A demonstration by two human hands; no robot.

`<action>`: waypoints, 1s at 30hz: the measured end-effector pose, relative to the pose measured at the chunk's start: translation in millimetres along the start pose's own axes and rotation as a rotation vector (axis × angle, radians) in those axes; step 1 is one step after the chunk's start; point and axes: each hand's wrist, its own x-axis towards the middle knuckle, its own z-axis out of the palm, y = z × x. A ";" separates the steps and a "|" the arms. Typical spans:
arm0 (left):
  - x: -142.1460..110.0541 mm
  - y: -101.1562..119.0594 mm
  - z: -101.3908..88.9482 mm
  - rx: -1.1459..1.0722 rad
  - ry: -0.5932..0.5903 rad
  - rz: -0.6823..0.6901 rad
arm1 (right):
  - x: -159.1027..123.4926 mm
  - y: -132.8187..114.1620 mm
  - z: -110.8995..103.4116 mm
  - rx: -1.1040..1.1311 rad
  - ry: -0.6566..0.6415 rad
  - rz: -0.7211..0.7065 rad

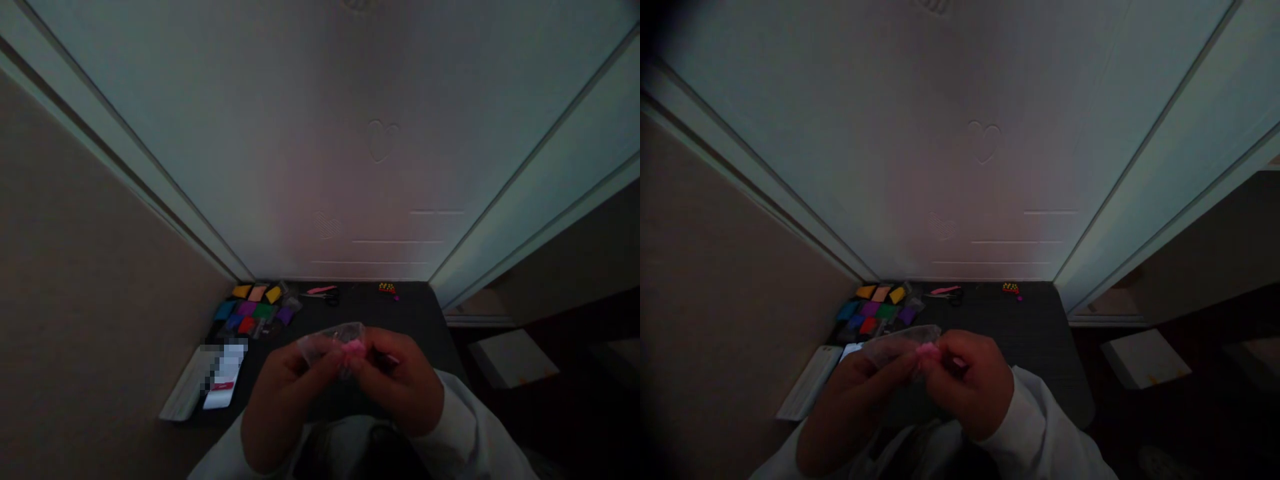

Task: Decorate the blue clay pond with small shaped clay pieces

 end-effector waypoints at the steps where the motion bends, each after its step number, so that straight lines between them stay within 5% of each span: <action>1: -0.2 -1.4 -0.9 -0.016 -0.006 -0.009 | -1.2 1.3 0.8 0.034 0.006 0.019; 10: -0.1 -6.9 -3.9 -0.125 -0.016 -0.049 | -6.4 8.2 4.9 0.359 -0.042 0.140; 17: -13.3 -8.6 -13.8 -0.034 -0.021 -0.050 | -6.3 8.3 11.8 0.362 -0.076 0.114; 21: -21.5 -11.2 -16.9 -0.088 -0.102 -0.018 | -5.2 7.3 15.0 0.505 -0.132 0.070; 30: -31.8 -11.1 -21.2 -0.124 -0.180 -0.070 | -7.3 3.8 13.3 0.670 -0.263 0.212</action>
